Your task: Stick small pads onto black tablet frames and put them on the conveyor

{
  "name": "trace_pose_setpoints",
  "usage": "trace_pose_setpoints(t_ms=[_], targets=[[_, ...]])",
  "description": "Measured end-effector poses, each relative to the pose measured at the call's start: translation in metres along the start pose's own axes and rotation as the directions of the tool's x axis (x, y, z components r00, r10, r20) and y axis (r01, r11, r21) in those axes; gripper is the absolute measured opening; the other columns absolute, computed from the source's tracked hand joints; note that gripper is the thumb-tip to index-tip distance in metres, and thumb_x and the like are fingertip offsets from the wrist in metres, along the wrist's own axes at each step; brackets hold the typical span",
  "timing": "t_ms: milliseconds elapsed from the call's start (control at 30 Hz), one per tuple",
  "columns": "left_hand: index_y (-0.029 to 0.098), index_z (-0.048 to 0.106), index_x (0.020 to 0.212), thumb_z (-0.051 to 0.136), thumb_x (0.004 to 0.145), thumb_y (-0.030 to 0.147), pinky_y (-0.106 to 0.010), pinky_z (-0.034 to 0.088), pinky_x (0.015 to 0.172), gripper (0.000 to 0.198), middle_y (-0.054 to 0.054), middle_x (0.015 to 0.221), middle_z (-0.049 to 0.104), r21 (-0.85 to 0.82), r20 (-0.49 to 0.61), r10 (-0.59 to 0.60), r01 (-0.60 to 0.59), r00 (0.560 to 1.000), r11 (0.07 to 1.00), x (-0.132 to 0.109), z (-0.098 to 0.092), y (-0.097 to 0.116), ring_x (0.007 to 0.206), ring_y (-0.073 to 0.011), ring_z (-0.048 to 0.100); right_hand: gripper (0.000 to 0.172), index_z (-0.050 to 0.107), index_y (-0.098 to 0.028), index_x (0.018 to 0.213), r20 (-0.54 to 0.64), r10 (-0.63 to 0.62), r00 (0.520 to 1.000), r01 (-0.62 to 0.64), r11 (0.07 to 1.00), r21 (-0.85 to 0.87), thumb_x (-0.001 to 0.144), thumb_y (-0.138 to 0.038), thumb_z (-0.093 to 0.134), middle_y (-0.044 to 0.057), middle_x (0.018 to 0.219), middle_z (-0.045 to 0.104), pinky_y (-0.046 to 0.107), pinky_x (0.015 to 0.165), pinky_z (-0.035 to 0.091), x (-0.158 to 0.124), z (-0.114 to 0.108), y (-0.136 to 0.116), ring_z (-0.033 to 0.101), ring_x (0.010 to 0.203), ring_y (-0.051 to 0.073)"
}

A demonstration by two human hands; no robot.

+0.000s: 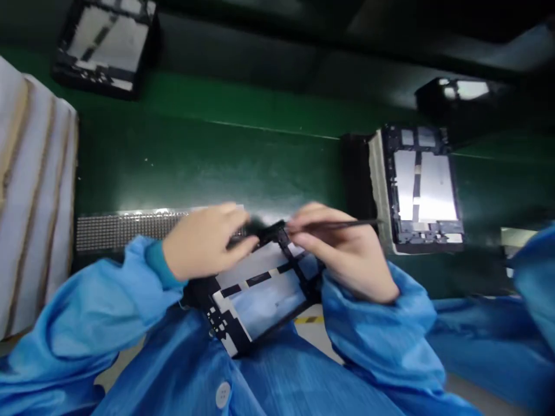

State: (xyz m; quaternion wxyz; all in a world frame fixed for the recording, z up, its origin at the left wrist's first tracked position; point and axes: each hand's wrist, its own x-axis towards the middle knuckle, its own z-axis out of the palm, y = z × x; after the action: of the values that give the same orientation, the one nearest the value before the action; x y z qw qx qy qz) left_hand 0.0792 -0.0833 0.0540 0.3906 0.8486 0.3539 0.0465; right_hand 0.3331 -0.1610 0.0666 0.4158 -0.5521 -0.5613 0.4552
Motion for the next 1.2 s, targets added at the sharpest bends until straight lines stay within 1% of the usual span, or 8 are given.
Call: trace_pose_setpoints(t_ms=[100,233,367,700,833,933,1033,1200], targets=[[0.019,0.075,0.108,0.056,0.102,0.039,-0.032,0.033,0.073,0.028,-0.007,0.094,0.073,0.129,0.021,-0.044,0.041,0.999,0.991,0.015,-0.014,-0.024,0.078,-0.0181,0.06,0.014,0.084,-0.025,0.109,0.148,-0.092,0.985,0.118,0.977,-0.178,0.101,-0.036,0.082,0.007,0.111,0.084,0.038,0.096,0.065,0.042,0.016,0.019,0.08,0.106,0.024],[0.024,0.075,0.105,0.06,0.101,0.033,-0.032,0.024,0.07,0.019,-0.002,0.087,0.072,0.218,0.119,-0.041,0.014,0.992,0.976,0.027,-0.009,-0.045,0.075,-0.0173,0.058,0.014,0.079,-0.021,0.114,0.295,-0.058,0.954,0.133,0.962,-0.24,0.106,-0.031,0.074,0.006,0.111,0.085,0.037,0.096,0.065,0.057,0.02,0.044,0.08,0.104,0.023],[0.026,0.073,0.106,0.054,0.105,0.034,-0.033,0.024,0.068,0.021,-0.002,0.086,0.072,0.39,0.114,0.002,-0.047,0.993,0.919,0.028,-0.002,-0.044,0.077,-0.0201,0.062,0.015,0.079,-0.023,0.116,0.274,-0.067,0.96,0.126,0.971,-0.204,0.105,-0.033,0.077,0.005,0.113,0.084,0.037,0.099,0.065,0.05,0.02,0.049,0.081,0.106,0.023],[0.026,0.077,0.109,0.053,0.102,0.031,-0.032,0.031,0.067,0.025,-0.003,0.081,0.072,0.421,0.033,0.062,-0.07,0.998,0.905,0.026,0.001,-0.044,0.075,-0.0212,0.066,0.012,0.08,-0.023,0.112,0.307,-0.068,0.949,0.171,0.931,-0.323,0.105,-0.032,0.076,0.006,0.111,0.085,0.043,0.099,0.066,0.055,0.02,0.039,0.082,0.106,0.026],[0.025,0.079,0.116,0.052,0.104,0.031,-0.033,0.033,0.068,0.031,-0.005,0.09,0.077,0.456,0.042,0.057,-0.07,0.997,0.887,0.026,0.002,-0.042,0.081,-0.0224,0.071,0.009,0.08,-0.025,0.112,0.152,-0.018,0.988,0.047,0.981,-0.19,0.104,-0.03,0.08,0.004,0.107,0.085,0.041,0.093,0.069,0.023,0.033,0.02,0.083,0.1,0.023],[0.028,0.08,0.123,0.052,0.105,0.031,-0.035,0.035,0.069,0.033,-0.004,0.099,0.082,0.466,0.058,0.046,-0.068,0.997,0.882,0.025,0.002,-0.04,0.088,-0.023,0.072,0.015,0.079,-0.029,0.12,-0.068,0.017,0.998,-0.021,0.999,-0.05,0.106,-0.025,0.079,0.003,0.108,0.084,0.038,0.092,0.071,-0.028,0.066,0.011,0.083,0.101,0.021],[0.03,0.08,0.127,0.053,0.105,0.032,-0.038,0.034,0.07,0.035,-0.002,0.101,0.083,0.452,0.06,0.034,-0.057,0.998,0.89,0.025,0.003,-0.041,0.09,-0.0239,0.073,0.022,0.076,-0.027,0.125,-0.221,-0.006,0.975,0.022,0.997,0.069,0.106,-0.017,0.073,0.004,0.107,0.083,0.042,0.096,0.071,-0.072,0.105,0.016,0.082,0.102,0.022],[0.029,0.08,0.126,0.048,0.104,0.032,-0.039,0.031,0.07,0.038,-0.003,0.098,0.082,0.452,0.048,0.046,-0.063,0.998,0.89,0.025,0.003,-0.042,0.089,-0.0251,0.072,0.031,0.072,-0.023,0.127,-0.193,-0.168,0.967,0.175,0.984,0.023,0.101,-0.005,0.07,0.007,0.108,0.082,0.045,0.093,0.069,-0.079,0.127,0.032,0.08,0.101,0.022]])
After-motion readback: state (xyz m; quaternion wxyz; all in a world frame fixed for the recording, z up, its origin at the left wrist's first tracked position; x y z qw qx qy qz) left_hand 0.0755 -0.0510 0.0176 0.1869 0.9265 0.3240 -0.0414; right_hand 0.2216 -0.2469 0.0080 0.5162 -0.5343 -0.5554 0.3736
